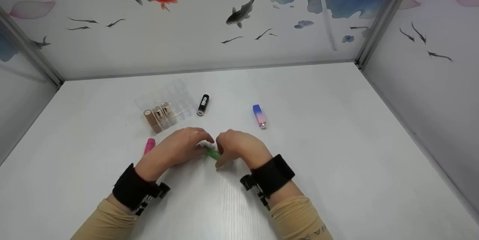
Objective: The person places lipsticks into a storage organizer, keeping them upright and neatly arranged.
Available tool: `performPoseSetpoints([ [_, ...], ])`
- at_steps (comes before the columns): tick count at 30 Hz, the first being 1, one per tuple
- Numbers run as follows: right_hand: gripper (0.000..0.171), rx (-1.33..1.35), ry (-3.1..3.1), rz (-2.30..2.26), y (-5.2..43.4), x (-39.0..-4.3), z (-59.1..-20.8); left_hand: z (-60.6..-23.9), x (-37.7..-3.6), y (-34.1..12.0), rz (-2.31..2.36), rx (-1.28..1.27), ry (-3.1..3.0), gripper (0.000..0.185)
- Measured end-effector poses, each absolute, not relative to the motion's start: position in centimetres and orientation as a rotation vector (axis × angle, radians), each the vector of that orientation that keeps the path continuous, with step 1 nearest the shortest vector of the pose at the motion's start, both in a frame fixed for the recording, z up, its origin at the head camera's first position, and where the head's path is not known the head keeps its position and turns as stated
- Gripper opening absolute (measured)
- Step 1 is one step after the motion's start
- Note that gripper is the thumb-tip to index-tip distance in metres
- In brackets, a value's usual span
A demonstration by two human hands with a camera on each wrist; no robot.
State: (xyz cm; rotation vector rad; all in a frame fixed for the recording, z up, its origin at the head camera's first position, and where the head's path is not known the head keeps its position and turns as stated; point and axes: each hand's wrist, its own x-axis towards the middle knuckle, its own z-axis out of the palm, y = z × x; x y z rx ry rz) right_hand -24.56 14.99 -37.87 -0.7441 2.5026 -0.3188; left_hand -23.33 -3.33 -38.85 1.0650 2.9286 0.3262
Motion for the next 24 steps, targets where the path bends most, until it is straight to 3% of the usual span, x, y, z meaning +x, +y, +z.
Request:
performPoseSetpoints([
  [24,0.021,-0.749,2.542,-0.275,14.7,-24.4,-38.2,-40.0,-23.3,-2.7,0.277,1.129,2.915,0.024],
])
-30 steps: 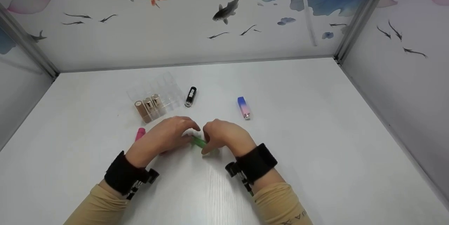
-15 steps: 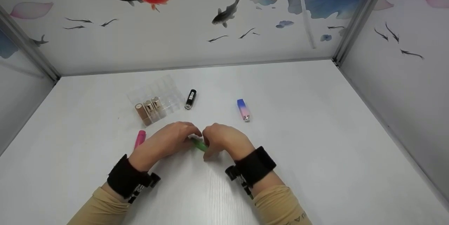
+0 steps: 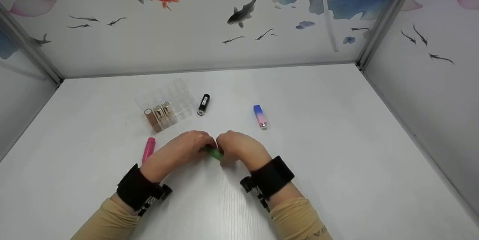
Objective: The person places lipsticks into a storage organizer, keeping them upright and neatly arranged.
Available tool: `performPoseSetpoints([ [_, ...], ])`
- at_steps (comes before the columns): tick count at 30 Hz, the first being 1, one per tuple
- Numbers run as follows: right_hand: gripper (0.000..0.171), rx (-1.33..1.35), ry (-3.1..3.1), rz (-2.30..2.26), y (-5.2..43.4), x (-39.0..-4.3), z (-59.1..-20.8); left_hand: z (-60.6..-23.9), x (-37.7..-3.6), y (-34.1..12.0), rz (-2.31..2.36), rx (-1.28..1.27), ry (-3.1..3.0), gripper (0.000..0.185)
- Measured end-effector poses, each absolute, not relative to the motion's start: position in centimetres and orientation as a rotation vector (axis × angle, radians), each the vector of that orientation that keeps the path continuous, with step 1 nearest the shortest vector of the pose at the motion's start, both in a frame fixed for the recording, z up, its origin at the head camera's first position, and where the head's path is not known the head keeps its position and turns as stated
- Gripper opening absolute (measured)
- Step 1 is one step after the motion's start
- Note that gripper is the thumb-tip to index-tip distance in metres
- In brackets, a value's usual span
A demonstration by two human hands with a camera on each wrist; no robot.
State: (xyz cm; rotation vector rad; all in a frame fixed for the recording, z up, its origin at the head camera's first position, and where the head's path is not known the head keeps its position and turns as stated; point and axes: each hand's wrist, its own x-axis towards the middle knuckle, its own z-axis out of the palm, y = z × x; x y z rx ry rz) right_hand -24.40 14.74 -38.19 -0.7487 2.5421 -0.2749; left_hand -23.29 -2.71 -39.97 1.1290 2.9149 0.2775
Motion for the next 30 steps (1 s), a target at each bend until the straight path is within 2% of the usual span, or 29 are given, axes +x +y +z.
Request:
performPoseSetpoints([
  [9,0.014,-0.876,2.597,-0.312,15.6,-24.8,-37.9,-39.7,-23.4,-2.7,0.297,1.127,2.933,0.021],
  [16,0.009,-1.02,2.731,-0.562,16.3,-25.6,-37.3,-39.2,-23.4,-3.1,0.42,1.043,3.048,0.016],
  [30,0.018,-0.805,2.998,-1.244,14.9,-25.5,-36.3,-37.6,-24.0,-4.3,0.769,0.89,3.32,0.02],
])
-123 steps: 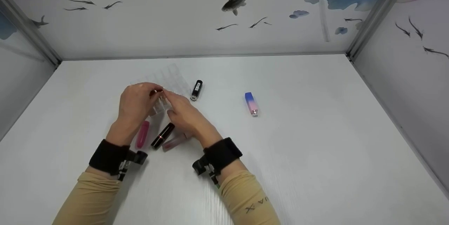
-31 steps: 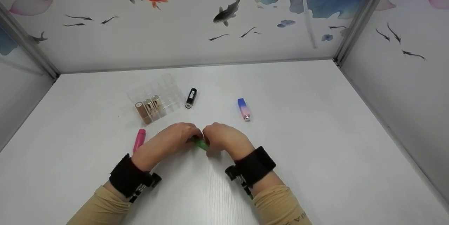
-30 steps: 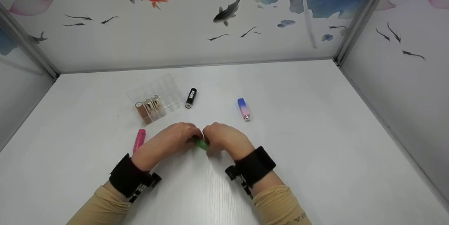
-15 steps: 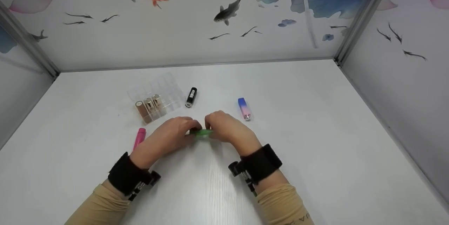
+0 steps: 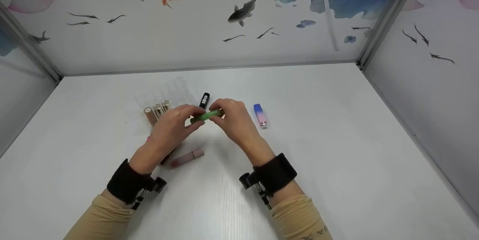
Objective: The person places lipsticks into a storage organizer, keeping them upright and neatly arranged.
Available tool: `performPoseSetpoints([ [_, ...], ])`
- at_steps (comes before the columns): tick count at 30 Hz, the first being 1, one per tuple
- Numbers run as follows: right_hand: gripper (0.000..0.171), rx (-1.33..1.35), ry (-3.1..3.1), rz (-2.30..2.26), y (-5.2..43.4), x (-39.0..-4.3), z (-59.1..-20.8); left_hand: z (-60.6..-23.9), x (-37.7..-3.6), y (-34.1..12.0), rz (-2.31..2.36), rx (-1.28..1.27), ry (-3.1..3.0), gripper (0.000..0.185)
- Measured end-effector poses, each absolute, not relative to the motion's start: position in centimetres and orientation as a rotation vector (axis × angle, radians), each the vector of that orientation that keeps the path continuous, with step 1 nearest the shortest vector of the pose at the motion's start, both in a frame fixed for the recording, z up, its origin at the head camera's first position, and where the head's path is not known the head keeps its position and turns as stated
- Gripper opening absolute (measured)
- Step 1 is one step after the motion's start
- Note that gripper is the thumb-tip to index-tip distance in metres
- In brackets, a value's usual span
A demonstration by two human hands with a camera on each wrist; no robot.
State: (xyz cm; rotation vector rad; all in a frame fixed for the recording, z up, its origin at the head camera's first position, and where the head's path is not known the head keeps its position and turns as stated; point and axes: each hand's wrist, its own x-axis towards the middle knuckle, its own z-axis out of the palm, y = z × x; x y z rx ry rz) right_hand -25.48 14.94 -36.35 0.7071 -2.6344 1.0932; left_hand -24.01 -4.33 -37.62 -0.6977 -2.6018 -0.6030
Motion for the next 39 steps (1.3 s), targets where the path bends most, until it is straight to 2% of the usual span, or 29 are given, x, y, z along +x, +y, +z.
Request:
performPoseSetpoints([
  [9,0.029,0.573,-2.393,1.455,12.9,-25.6,-35.7,-37.1,-24.8,-5.5,-0.777,-0.653,-2.445,0.025],
  [23,0.02,0.52,-2.247,1.606,9.1,-27.0,-36.7,-37.2,-26.0,-6.5,-0.903,-0.536,-2.38,0.03],
  [39,0.032,0.778,-2.37,1.486,6.5,-28.0,-38.0,-37.9,-27.2,-8.8,-0.788,-0.328,-2.415,0.024],
])
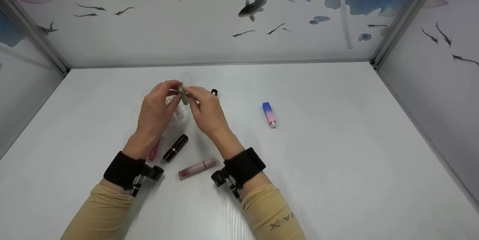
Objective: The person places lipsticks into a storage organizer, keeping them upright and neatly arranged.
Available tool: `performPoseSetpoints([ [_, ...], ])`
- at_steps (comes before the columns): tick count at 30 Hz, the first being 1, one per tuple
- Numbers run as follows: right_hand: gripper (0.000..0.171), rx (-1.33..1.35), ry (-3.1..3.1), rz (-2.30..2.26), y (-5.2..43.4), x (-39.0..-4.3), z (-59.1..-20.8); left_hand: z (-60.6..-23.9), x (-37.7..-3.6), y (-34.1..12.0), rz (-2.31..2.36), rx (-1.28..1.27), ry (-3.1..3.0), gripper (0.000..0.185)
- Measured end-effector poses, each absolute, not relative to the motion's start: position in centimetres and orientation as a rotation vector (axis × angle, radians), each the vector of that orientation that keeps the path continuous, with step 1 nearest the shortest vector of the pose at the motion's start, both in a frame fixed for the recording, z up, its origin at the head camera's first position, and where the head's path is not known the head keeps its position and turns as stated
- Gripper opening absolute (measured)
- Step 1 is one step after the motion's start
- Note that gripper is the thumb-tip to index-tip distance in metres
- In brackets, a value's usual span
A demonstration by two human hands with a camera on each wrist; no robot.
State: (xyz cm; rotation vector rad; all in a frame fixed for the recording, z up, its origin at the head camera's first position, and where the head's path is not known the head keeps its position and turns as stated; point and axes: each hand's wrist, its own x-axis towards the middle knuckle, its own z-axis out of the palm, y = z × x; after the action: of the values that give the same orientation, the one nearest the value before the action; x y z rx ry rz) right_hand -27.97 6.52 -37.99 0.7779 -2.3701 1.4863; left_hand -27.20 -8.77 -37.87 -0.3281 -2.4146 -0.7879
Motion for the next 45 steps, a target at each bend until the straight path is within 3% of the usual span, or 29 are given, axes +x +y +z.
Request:
performPoseSetpoints([
  [45,0.047,1.015,-2.695,1.3,6.8,-28.5,-39.4,-39.7,-27.9,-9.4,-0.478,-0.29,-2.458,0.011],
])
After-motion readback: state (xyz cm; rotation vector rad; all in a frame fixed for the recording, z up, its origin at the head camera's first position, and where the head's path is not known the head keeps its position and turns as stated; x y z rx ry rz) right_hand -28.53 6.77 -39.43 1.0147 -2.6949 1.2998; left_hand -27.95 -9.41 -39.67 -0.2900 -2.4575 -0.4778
